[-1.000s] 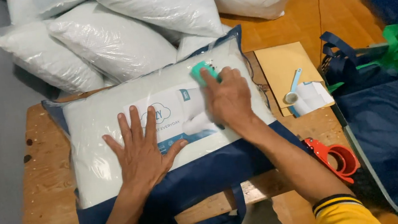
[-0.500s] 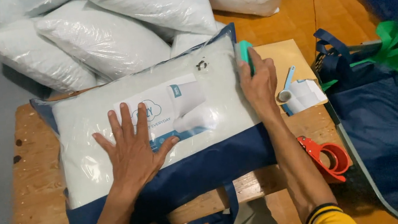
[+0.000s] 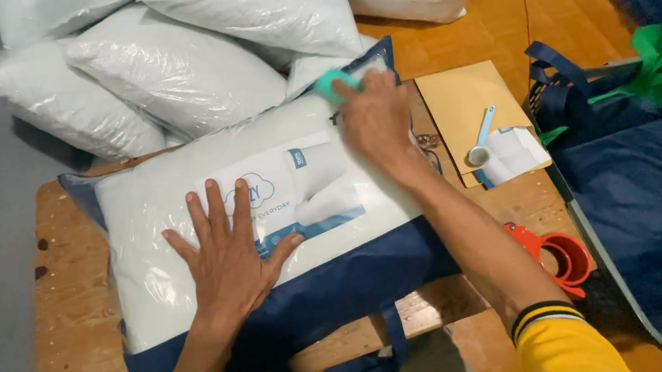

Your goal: The person cleans a blue tote bag containing a packaged pillow using a green sponge and a white cloth. They wipe the bag's exterior and handles while it rests on a wooden stool.

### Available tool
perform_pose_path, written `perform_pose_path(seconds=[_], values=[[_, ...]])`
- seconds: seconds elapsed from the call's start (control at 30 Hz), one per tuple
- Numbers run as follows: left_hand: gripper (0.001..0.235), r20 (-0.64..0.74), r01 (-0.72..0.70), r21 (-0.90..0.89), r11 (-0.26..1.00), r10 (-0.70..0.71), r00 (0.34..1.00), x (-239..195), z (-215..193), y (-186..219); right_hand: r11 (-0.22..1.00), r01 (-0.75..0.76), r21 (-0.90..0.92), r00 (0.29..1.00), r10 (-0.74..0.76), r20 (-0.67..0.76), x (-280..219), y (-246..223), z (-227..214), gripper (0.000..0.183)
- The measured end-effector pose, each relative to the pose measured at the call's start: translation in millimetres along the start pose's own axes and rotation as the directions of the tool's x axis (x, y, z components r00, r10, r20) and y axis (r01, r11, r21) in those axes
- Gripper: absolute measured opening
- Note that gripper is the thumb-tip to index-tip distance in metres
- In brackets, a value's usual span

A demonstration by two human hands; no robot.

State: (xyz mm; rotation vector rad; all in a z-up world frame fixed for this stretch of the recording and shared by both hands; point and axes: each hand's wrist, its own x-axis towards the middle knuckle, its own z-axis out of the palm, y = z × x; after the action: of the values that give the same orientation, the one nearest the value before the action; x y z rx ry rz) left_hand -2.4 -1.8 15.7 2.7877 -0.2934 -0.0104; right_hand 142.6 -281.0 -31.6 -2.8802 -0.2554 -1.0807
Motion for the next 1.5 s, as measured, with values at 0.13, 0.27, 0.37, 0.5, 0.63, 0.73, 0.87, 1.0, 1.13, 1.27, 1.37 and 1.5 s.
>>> perform_pose_path(seconds=[0.13, 0.27, 0.37, 0.5, 0.63, 0.73, 0.87, 1.0, 1.13, 1.27, 1.37, 1.5], values=[[0.105, 0.006, -0.008, 0.012, 1.000, 0.008, 1.000, 2, 4, -1, 0.912, -0.371, 0.174, 0.919, 0.334, 0.208, -10, 63, -21, 0.045], [0.105, 0.013, -0.004, 0.024, 1.000, 0.004, 1.000, 2, 4, -2, 0.784, -0.004, 0.621, 0.999, -0.025, 0.038, -34, 46, -38, 0.044], [0.106, 0.008, 0.015, 0.024, 1.000, -0.015, 1.000, 1, 6, -6, 0.797, -0.195, 0.572, 0.976, 0.099, 0.194, -32, 70, -5, 0.043], [0.106, -0.001, 0.004, 0.029, 1.000, -0.004, 1.000, 3, 10, -7, 0.581, -0.730, 0.361, 0.676, 0.531, 0.511, -63, 153, 116, 0.041], [0.106, -0.041, 0.015, 0.065, 0.998, -0.013, 0.999, 0, 19, -13, 0.593, -0.658, 0.464, 0.737, 0.635, 0.233, -23, 109, 58, 0.046], [0.109, -0.106, -0.054, 0.157, 0.986, 0.072, 0.992, 2, 32, -21, 0.867, -0.264, 0.422, 0.917, 0.361, -0.169, 14, 40, 14, 0.044], [0.109, -0.197, -0.062, 0.194, 0.979, 0.101, 0.975, 3, 39, -24, 0.961, 0.070, 0.269, 0.997, -0.057, -0.058, 63, -81, -17, 0.039], [0.106, -0.160, -0.018, 0.224, 0.974, 0.055, 0.986, 2, 31, -17, 0.915, 0.243, 0.322, 0.807, -0.375, 0.457, 86, -189, -8, 0.043], [0.107, -0.239, -0.016, 0.243, 0.970, 0.076, 0.968, -2, 36, -21, 0.969, 0.107, 0.221, 0.700, -0.232, 0.675, 99, -187, 32, 0.033], [0.110, -0.258, -0.033, 0.280, 0.959, 0.108, 0.960, -3, 42, -27, 0.994, -0.068, -0.090, 0.524, 0.112, 0.845, 124, -80, 11, 0.039], [0.110, -0.255, -0.050, 0.285, 0.957, 0.126, 0.959, 0, 44, -26, 0.934, -0.190, -0.302, 0.448, 0.357, 0.820, 121, 22, 6, 0.034], [0.110, -0.266, -0.059, 0.273, 0.960, 0.134, 0.954, -1, 44, -32, 0.754, -0.366, -0.545, 0.549, 0.648, 0.528, 82, 122, 32, 0.021]])
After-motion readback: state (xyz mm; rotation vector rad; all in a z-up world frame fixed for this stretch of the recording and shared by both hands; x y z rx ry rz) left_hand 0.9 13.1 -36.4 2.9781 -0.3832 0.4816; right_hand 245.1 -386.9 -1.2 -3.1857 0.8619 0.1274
